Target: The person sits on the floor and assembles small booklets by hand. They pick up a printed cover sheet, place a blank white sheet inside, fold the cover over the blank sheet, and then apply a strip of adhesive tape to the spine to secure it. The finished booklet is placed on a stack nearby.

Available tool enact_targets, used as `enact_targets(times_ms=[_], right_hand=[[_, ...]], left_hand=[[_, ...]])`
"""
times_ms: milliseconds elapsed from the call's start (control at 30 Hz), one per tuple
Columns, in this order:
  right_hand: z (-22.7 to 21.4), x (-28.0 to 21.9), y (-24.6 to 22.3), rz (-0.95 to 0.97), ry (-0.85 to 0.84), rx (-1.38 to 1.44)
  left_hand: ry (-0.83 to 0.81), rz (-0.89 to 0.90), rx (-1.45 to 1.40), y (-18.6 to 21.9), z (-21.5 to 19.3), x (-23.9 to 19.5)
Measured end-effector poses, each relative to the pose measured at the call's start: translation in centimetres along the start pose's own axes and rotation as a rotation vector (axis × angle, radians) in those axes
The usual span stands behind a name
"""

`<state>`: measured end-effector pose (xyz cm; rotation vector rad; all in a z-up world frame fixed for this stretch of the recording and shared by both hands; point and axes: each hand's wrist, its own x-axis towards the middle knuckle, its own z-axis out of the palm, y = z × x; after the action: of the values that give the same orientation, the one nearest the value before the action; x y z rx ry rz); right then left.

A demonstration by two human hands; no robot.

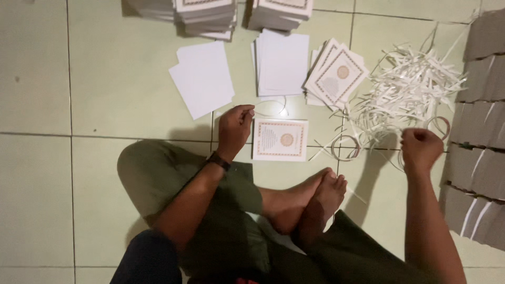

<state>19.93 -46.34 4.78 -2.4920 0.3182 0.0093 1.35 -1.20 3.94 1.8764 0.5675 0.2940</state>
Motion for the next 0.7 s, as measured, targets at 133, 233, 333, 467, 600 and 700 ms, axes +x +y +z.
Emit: enact_targets(times_ms=[133, 233, 333, 467, 600, 700], right_hand=[[-2.0, 0.5, 3.6, 0.069, -0.052, -0.115], [-1.0, 1.0, 5.4, -0.004, -0.015, -0.131], [-0.1, 0.5, 4.8, 0.012, -0.077, -0.102], [0.9, -0.5, 4.9, -0.062, -0.096, -0.047], [0.4, -1.4, 4.5, -0.084, -0.082, 0.037], [-1.6, -2.7, 1.7, -0.042, -0.143, 0.102]], left_hand=[[0.021, 0.296, 0.215, 1.9, 2.4, 3.7], [0.019, 0.5, 0.338, 5.3, 4.3, 8.3], [0.048, 0.733, 0.385, 7.8, 7.3, 12.8], [-0.231, 0.584, 0.687, 8.9, 12.3, 16.4], [-0.441, 0.43, 0.863, 7.5, 11.9, 19.2], [-0.857, 0.226, 1.131, 5.1, 9.4, 16.8]])
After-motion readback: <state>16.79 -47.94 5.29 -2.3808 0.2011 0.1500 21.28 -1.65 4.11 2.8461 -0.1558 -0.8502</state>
